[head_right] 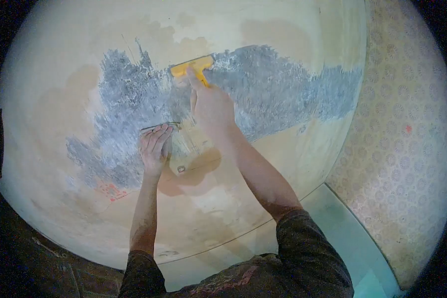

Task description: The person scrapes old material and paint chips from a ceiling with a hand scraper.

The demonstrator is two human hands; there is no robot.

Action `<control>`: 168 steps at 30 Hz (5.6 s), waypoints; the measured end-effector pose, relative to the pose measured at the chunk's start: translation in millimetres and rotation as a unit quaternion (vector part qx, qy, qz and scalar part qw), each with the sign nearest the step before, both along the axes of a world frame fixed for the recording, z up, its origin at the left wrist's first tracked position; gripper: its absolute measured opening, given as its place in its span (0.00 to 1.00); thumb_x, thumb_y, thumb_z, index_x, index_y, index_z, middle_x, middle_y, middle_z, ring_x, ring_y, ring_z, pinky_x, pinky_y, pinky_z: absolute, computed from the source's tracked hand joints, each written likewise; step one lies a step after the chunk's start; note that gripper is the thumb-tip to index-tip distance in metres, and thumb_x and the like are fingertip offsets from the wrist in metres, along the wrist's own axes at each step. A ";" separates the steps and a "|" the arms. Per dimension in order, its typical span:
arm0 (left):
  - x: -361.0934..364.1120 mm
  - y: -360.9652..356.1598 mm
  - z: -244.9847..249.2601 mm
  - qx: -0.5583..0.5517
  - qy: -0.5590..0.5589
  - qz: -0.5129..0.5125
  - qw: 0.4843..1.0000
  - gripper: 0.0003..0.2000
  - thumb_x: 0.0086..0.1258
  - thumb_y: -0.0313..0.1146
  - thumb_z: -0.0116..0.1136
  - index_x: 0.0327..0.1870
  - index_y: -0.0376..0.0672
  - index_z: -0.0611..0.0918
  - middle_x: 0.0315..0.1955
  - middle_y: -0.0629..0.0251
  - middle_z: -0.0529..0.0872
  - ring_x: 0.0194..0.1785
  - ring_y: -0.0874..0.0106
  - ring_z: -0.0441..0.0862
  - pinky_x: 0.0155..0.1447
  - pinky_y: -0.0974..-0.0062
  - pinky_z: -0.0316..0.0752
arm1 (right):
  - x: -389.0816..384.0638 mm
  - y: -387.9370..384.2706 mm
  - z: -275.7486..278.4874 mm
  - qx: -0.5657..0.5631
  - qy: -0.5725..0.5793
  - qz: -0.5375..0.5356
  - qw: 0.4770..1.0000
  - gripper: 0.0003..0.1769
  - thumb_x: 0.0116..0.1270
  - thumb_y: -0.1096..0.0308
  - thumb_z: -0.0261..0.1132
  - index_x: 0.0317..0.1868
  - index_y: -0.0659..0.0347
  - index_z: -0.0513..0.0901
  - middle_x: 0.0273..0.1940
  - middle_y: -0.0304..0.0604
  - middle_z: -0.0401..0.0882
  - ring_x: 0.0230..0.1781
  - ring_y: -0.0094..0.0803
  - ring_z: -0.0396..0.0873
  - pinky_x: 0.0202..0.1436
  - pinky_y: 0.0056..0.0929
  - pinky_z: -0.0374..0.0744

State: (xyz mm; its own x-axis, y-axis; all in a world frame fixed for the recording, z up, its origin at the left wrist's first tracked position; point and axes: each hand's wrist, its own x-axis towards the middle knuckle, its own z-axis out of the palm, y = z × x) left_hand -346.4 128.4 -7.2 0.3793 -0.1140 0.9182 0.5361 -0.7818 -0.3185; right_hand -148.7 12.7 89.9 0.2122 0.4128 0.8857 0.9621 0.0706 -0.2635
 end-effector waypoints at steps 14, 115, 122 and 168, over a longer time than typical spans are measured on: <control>5.0 -3.2 -1.9 0.011 -0.008 0.007 1.000 0.17 0.57 0.26 0.67 0.50 0.49 0.86 0.53 0.77 0.85 0.57 0.74 0.80 0.62 0.68 0.74 | 3.1 -4.6 -9.2 -0.046 0.007 0.006 0.999 0.27 0.72 0.64 0.56 0.72 0.43 0.70 0.27 0.57 0.81 0.27 0.52 0.82 0.34 0.47 0.81; -54.3 -51.0 -18.0 -0.254 -0.111 -0.048 0.960 0.08 0.74 0.32 0.58 0.49 0.42 0.81 0.72 0.43 0.63 0.79 0.43 0.47 0.76 0.50 0.54 | -13.3 -4.4 -30.1 -0.071 -0.050 0.029 0.996 0.30 0.72 0.62 0.57 0.74 0.40 0.67 0.25 0.51 0.79 0.23 0.46 0.81 0.28 0.43 0.81; -49.8 -58.1 -23.1 -0.276 -0.129 -0.046 0.951 0.08 0.74 0.32 0.58 0.49 0.43 0.82 0.72 0.44 0.64 0.79 0.43 0.48 0.77 0.48 0.50 | -12.1 -7.6 -39.8 -0.108 -0.058 0.006 0.992 0.30 0.72 0.63 0.56 0.73 0.39 0.67 0.25 0.51 0.79 0.24 0.46 0.82 0.28 0.44 0.82; -6.2 -275.5 -301.8 -0.760 -0.126 0.121 0.625 0.11 0.76 0.37 0.57 0.42 0.36 0.77 0.19 0.72 0.71 0.24 0.81 0.66 0.31 0.79 0.65 | 45.6 -224.8 -387.6 -0.420 0.410 0.200 0.785 0.23 0.71 0.62 0.61 0.65 0.56 0.78 0.46 0.58 0.85 0.46 0.43 0.86 0.50 0.36 0.80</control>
